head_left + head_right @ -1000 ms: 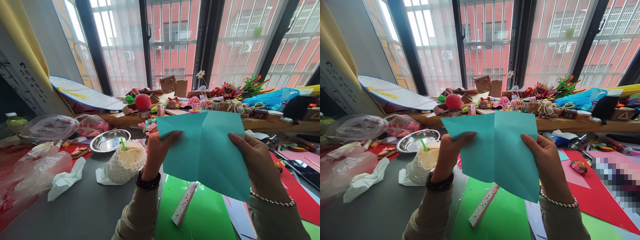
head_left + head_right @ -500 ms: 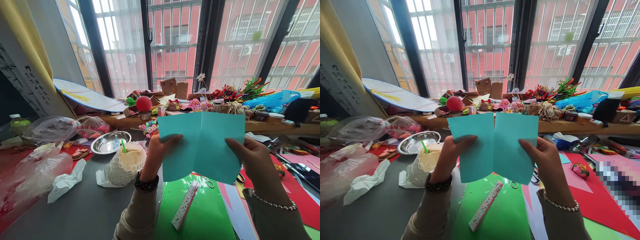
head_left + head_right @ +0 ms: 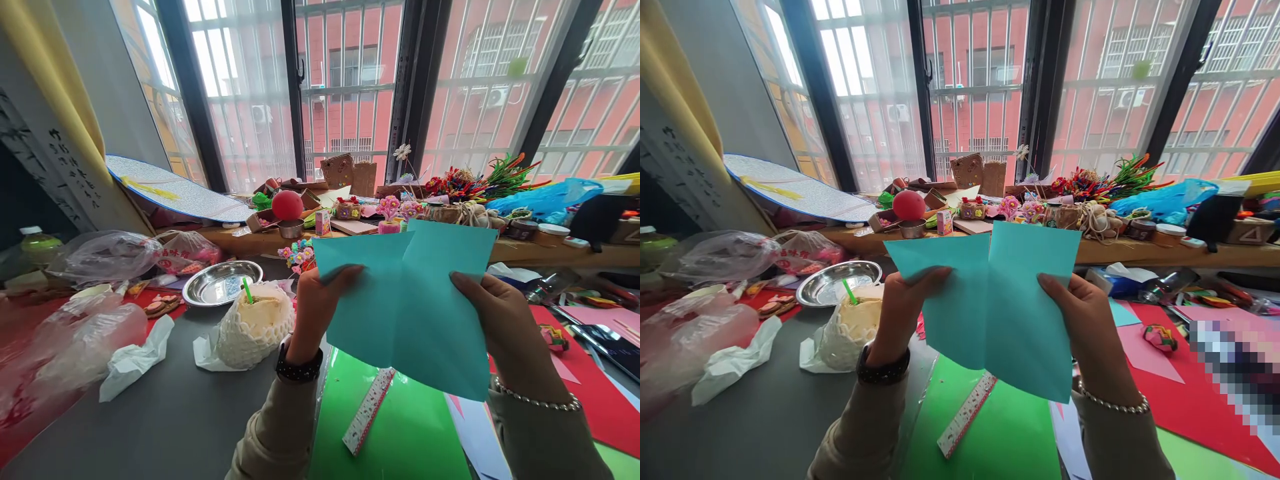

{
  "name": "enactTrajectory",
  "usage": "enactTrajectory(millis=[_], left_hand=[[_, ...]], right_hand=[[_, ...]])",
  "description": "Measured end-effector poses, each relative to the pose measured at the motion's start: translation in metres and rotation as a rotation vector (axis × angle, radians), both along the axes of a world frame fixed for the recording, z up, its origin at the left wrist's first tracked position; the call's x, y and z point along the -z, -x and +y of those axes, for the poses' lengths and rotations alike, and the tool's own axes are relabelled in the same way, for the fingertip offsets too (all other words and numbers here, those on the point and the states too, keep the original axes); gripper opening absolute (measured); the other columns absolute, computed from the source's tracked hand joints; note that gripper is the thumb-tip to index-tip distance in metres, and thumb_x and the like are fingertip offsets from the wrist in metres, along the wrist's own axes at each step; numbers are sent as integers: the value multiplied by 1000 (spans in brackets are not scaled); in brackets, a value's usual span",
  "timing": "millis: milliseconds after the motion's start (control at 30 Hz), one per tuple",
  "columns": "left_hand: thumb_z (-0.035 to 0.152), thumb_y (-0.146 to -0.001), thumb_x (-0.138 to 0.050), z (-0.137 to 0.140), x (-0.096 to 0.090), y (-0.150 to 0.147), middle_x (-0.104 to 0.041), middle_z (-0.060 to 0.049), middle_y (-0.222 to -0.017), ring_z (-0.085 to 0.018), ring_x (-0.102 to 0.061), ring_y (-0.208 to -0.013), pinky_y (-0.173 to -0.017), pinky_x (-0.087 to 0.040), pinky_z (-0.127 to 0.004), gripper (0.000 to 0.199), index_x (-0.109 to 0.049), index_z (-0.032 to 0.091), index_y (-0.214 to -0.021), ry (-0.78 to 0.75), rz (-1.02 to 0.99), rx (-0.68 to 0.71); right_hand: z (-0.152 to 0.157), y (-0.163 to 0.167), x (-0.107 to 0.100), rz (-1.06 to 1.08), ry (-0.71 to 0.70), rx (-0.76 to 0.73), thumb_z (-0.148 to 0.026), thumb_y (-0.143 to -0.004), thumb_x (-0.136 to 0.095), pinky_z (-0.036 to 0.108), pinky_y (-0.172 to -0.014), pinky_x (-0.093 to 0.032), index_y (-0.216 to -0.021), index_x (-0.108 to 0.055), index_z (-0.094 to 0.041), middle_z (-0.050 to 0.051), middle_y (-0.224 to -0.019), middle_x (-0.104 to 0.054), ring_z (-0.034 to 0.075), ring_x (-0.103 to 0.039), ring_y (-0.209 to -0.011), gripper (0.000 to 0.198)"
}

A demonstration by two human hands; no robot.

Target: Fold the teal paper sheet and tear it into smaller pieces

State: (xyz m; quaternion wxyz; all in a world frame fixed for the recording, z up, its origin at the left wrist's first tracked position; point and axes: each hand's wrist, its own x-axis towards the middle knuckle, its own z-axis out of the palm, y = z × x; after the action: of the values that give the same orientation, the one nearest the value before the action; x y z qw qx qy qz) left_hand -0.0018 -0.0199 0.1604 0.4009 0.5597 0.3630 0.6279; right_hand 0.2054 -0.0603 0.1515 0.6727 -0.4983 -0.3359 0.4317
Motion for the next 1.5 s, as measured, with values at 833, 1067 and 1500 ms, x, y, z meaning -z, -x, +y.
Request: enactTrajectory(millis=[833,1067,1500], left_hand=[[29,-56,-69,0,0,-6,-62,4,-58,-10,-53,-52,-49,-43,-20,14,-67,17,-64,1,-83,-24],[30,-56,-69,3,2,-3,-65,1,-62,-13,-57,-55,-51,-46,-22,19,-67,16,-68,27,-68,-13],[30,-58,-68,7,1,4,-65,-3,-72,-13,-59,-58,-55,-49,-25,25,-64,13,-77,129,-44,213]], right_hand=[[6,0,4,89,-16,-89,-29,-57,-69,19,-39,-49,-70,-65,-21,-2,-57,-67,12,-58,-42,16],[11,1,8,35,-82,-101,-29,-60,-68,21,-47,-51,-73,-65,-21,-2,-61,-67,13,-61,-49,15],[2,1,6,-193,-93,66,-34,-56,-70,19,-41,-47,-70,-65,-22,-3,-58,-65,11,-57,-45,19]])
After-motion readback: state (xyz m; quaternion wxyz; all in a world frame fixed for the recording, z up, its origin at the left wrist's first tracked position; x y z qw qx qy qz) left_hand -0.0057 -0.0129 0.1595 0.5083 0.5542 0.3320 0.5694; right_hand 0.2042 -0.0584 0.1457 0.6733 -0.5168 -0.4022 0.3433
